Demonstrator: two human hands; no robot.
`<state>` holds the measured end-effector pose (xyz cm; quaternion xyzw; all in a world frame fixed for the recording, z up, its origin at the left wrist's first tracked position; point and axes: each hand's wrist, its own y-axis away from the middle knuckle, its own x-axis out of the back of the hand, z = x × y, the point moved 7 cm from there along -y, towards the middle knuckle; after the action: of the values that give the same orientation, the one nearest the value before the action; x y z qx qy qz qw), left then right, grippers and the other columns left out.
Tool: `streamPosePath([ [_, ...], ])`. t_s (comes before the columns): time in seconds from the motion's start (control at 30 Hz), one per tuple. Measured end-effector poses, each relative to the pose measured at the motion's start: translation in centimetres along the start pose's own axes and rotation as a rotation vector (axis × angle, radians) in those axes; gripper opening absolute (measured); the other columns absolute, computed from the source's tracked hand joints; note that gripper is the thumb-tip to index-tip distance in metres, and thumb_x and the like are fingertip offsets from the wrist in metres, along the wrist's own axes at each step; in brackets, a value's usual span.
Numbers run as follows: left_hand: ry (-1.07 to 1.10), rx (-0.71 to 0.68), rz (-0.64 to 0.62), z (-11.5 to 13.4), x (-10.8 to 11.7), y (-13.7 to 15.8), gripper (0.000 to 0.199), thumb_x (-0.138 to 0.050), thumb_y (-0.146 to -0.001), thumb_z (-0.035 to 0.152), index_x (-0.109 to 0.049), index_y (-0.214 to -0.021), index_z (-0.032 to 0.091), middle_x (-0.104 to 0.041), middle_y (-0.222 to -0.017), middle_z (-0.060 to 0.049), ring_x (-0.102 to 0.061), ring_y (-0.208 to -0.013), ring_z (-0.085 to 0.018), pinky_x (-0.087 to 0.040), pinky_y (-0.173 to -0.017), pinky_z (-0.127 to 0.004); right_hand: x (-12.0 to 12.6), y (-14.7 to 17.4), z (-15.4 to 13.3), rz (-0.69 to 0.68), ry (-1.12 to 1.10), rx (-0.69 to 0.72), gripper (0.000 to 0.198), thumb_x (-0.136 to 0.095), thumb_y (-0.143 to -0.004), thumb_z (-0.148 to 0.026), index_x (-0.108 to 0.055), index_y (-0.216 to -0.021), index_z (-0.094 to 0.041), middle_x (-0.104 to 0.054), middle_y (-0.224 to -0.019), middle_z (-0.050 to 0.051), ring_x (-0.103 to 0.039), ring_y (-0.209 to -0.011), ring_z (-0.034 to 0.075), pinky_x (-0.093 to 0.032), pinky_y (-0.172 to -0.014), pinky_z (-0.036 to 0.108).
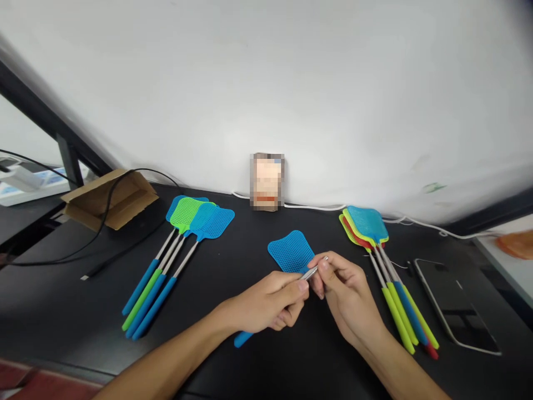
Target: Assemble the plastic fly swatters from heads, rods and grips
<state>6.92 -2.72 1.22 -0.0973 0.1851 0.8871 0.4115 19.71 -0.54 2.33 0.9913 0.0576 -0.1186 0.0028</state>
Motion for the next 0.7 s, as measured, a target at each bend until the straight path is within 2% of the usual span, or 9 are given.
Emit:
streamPosePath([
  [0.07, 0.004, 0.048, -0.034, -0.4, 0.1, 0.0, 0.049, -0.048, -0.097, 0.069, -0.044, -0.084, 0.021, -0.04, -0.055, 0.009, -0.027, -0.043, -0.006, -0.022, -0.04, -0.019, 2.8, -0.9, -1.3, 0.146, -0.042, 0.068, 0.026, -0.069, -0.096, -0.043, -0.066, -0.085, -0.019, -0.049, -0.062, -0.004, -0.043, -0.055, 0.011, -0.037, -0.052, 0.026],
  [0.13, -0.003, 0.105, -0.076, -0.8, 0.0, 0.1, 0.051, -0.05, -0.096, 0.069, -0.042, -0.079, 0.022, -0.041, -0.055, 0.008, -0.028, -0.044, -0.006, -0.022, -0.041, -0.019, 6.9, -1.7, -3.1, 0.317, -0.087, 0.181, 0.033, -0.076, -0.09, -0.04, -0.057, -0.072, -0.019, -0.048, -0.067, -0.004, -0.04, -0.056, 0.009, -0.037, -0.052, 0.025],
  [0.2, 0.002, 0.136, -0.112, -1.0, -0.2, 0.1, 0.051, -0.052, -0.096, 0.067, -0.041, -0.077, 0.021, -0.04, -0.055, 0.007, -0.028, -0.045, -0.006, -0.021, -0.042, -0.019, 10.6, -2.2, -4.7, 0.426, -0.086, 0.227, 0.029, -0.08, -0.086, -0.037, -0.06, -0.076, -0.019, -0.041, -0.065, -0.005, -0.038, -0.057, 0.01, -0.035, -0.05, 0.024],
  [0.27, 0.021, 0.136, -0.15, -0.8, -0.7, 0.1, 0.051, -0.051, -0.097, 0.066, -0.04, -0.076, 0.021, -0.039, -0.057, 0.007, -0.028, -0.046, -0.007, -0.021, -0.042, -0.019, 12.8, -2.3, -6.2, 0.433, -0.085, 0.255, 0.026, -0.081, -0.084, -0.038, -0.063, -0.08, -0.02, -0.037, -0.065, -0.005, -0.037, -0.058, 0.011, -0.033, -0.05, 0.026],
  [0.33, 0.023, 0.11, -0.181, -0.2, -1.1, 0.3, 0.05, -0.05, -0.098, 0.065, -0.04, -0.077, 0.021, -0.038, -0.06, 0.007, -0.028, -0.048, -0.007, -0.023, -0.043, -0.019, 13.7, -1.9, -7.7, 0.423, -0.052, 0.315, 0.022, -0.079, -0.086, -0.036, -0.065, -0.08, -0.021, -0.036, -0.065, -0.004, -0.036, -0.059, 0.013, -0.031, -0.05, 0.029],
  [0.43, -0.051, 0.07, -0.187, 0.6, -1.0, 0.8, 0.047, -0.048, -0.1, 0.064, -0.044, -0.079, 0.021, -0.04, -0.059, 0.006, -0.032, -0.047, -0.007, -0.029, -0.043, -0.019, 13.1, -1.1, -9.4, 0.445, 0.045, 0.425, 0.017, -0.071, -0.093, -0.033, -0.065, -0.08, -0.025, -0.034, -0.067, -0.003, -0.035, -0.059, 0.016, -0.031, -0.05, 0.034],
  [0.53, -0.116, 0.082, -0.136, 0.6, -0.3, 0.9, 0.047, -0.046, -0.1, 0.065, -0.045, -0.081, 0.022, -0.041, -0.055, 0.007, -0.031, -0.044, -0.007, -0.029, -0.038, -0.018, 10.6, -0.7, -8.4, 0.451, 0.074, 0.433, 0.021, -0.069, -0.096, -0.033, -0.063, -0.077, -0.026, -0.036, -0.067, -0.002, -0.036, -0.059, 0.016, -0.034, -0.051, 0.035],
  [0.6, -0.102, 0.061, -0.084, 0.5, 0.2, 0.8, 0.047, -0.045, -0.1, 0.065, -0.045, -0.082, 0.022, -0.041, -0.054, 0.008, -0.029, -0.041, -0.007, -0.026, -0.036, -0.018, 7.6, -0.2, -5.9, 0.402, 0.076, 0.359, 0.025, -0.071, -0.094, -0.036, -0.063, -0.075, -0.023, -0.043, -0.068, -0.001, -0.039, -0.058, 0.014, -0.036, -0.051, 0.032],
  [0.7, -0.074, -0.028, -0.045, 0.6, 0.5, 0.6, 0.048, -0.044, -0.1, 0.065, -0.045, -0.082, 0.021, -0.04, -0.054, 0.008, -0.029, -0.039, -0.006, -0.026, -0.035, -0.018, 1.3, 0.8, -0.7, 0.137, 0.096, 0.099, 0.022, -0.063, -0.1, -0.042, -0.07, -0.094, -0.022, -0.047, -0.064, -0.002, -0.042, -0.055, 0.013, -0.036, -0.048, 0.029],
])
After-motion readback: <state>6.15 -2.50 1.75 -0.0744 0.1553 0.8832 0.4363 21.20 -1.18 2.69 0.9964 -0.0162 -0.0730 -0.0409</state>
